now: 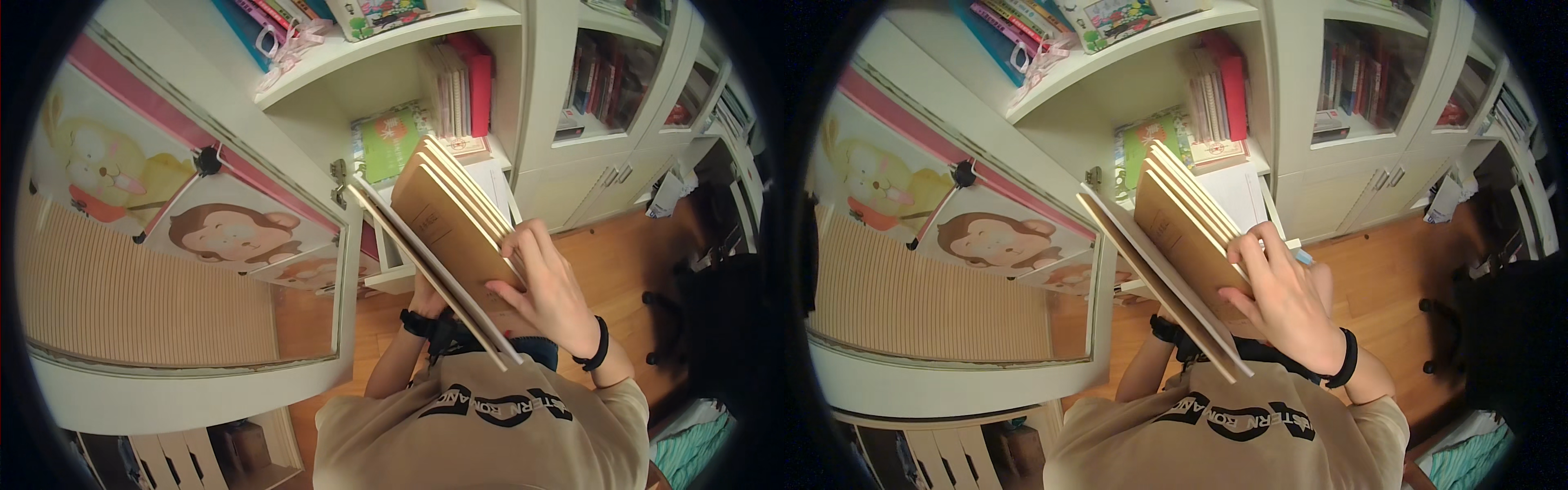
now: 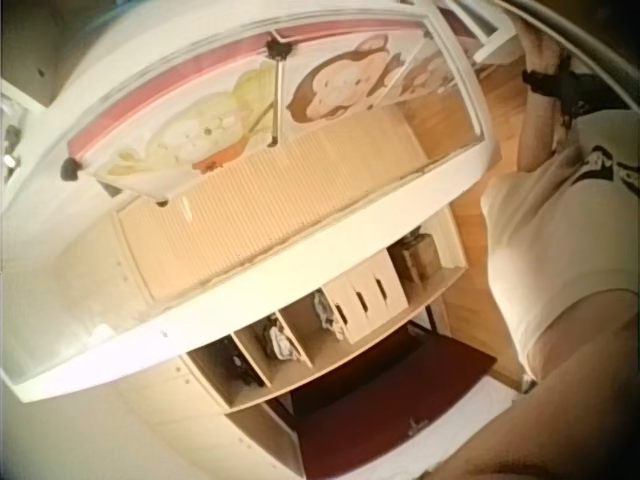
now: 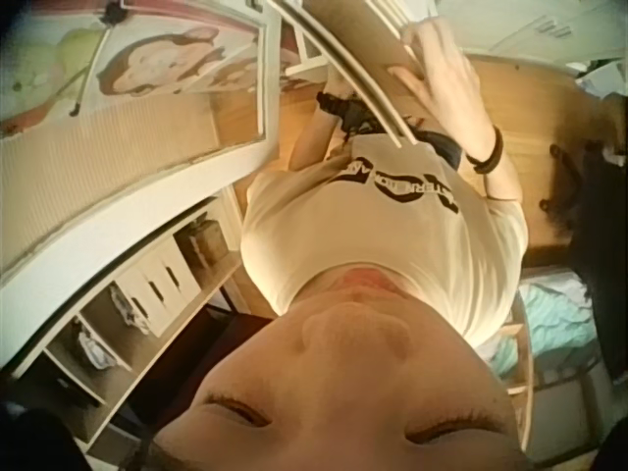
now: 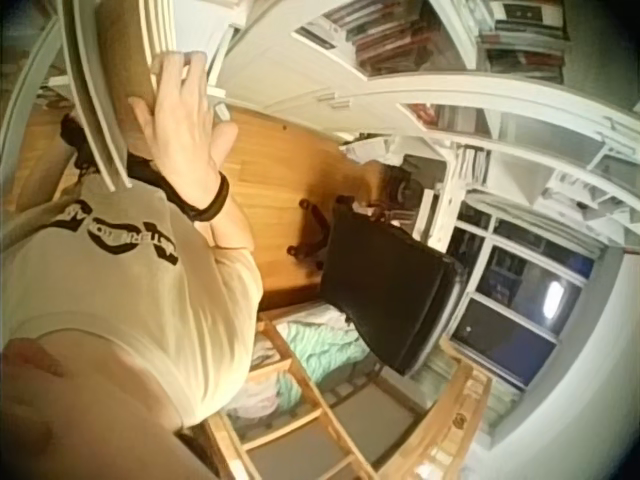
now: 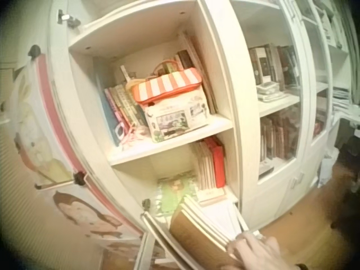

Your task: The person organizes notebooks, a small box, and other stationary items on several white bookshelf levels by hand.

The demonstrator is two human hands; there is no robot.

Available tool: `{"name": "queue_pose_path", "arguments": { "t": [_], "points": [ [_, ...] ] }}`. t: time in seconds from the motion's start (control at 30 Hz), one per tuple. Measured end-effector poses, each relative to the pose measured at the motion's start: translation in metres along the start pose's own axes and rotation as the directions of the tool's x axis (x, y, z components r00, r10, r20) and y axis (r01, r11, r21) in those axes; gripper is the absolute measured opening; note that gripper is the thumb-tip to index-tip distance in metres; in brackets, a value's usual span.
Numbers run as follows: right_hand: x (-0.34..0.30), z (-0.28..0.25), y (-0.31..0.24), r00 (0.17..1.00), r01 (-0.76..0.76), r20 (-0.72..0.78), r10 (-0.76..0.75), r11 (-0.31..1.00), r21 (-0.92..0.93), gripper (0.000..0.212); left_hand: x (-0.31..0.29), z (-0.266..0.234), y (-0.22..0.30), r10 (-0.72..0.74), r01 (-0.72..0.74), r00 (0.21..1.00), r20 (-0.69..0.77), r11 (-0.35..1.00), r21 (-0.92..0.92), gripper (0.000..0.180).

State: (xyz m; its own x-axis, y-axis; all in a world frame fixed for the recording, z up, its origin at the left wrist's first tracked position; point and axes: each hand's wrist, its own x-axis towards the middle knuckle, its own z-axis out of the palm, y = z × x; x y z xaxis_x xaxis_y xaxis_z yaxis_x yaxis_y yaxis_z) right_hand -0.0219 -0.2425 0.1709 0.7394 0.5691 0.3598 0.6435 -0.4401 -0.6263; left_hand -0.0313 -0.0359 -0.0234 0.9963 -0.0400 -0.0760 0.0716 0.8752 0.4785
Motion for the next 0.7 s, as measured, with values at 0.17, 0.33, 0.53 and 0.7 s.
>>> {"name": "queue_pose_path", "arguments": {
  "t": [0.17, 0.33, 0.53, 0.7],
  "points": [
    [0.001, 0.006, 0.023, 0.997, -0.039, -0.072, 0.040, 0.999, 0.003, 0.039, -0.004, -0.013, -0.007, 0.036, -0.050, 0.998, 0.056, 0.962, 0.270, 0.084],
    [0.008, 0.012, 0.059, 0.973, -0.230, 0.056, 0.223, 0.935, 0.268, 0.037, -0.017, -0.021, 0.001, -0.138, 0.141, 0.990, 0.033, 0.931, -0.336, 0.076],
    [-0.003, 0.077, 0.153, 0.951, -0.287, 0.029, 0.309, 0.841, 0.459, 0.020, -0.021, 0.014, 0.007, -0.040, 0.065, 0.923, -0.382, 0.996, 0.054, 0.055],
    [0.012, 0.069, 0.152, 0.878, -0.317, -0.275, 0.392, 0.907, 0.279, 0.017, -0.013, 0.001, 0.021, 0.128, -0.053, 0.906, -0.404, 0.980, 0.193, 0.051]
  ]
}}
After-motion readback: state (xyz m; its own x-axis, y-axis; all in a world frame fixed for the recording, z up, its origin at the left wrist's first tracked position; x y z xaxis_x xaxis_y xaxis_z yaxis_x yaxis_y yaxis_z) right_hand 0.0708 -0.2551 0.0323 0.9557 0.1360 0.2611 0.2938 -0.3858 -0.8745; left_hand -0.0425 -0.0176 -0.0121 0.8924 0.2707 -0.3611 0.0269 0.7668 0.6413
